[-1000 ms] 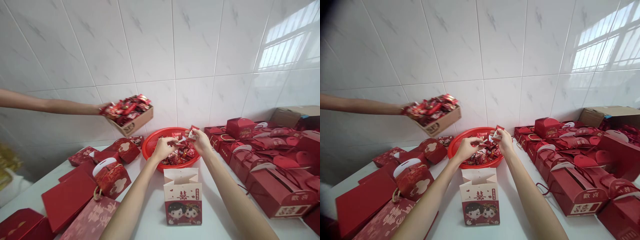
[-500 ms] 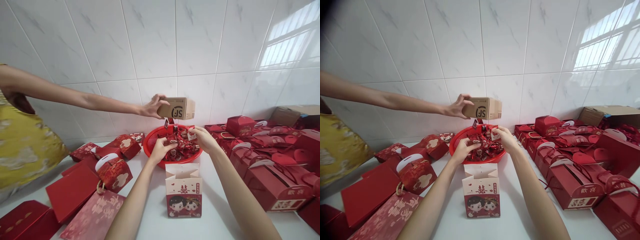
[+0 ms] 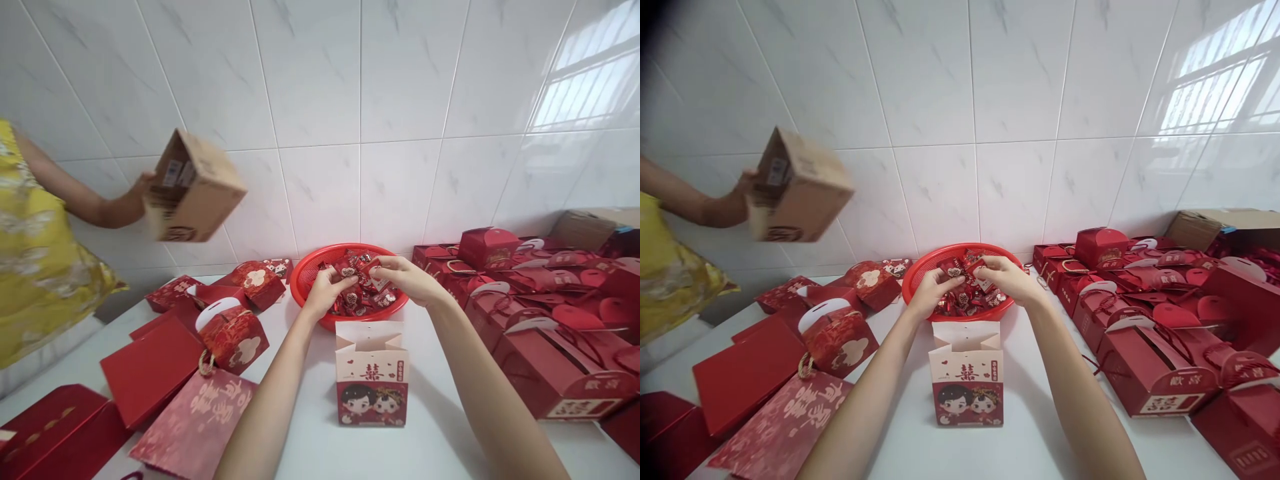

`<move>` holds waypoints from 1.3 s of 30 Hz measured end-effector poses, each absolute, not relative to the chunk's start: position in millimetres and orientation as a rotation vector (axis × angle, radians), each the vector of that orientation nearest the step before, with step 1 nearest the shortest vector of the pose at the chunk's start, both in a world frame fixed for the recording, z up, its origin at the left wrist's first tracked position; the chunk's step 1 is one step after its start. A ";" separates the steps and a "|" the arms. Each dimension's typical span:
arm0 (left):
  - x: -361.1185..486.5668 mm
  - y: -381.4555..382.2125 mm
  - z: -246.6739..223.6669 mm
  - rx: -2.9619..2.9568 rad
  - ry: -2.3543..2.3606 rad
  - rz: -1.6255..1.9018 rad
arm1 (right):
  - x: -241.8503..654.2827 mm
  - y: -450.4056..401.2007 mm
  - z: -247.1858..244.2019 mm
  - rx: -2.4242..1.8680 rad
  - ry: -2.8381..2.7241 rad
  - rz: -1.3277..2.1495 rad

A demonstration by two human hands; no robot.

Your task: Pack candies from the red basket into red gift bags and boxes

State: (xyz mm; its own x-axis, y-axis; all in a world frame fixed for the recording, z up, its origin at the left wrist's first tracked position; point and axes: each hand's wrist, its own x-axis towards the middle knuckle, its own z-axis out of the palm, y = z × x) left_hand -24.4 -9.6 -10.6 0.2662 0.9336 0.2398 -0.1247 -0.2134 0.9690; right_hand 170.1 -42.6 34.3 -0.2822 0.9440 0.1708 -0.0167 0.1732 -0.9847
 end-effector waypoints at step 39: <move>-20.5 -9.2 -14.2 1.721 1.076 1.095 | 173.0 -40.7 39.5 -0.798 -1.221 1.293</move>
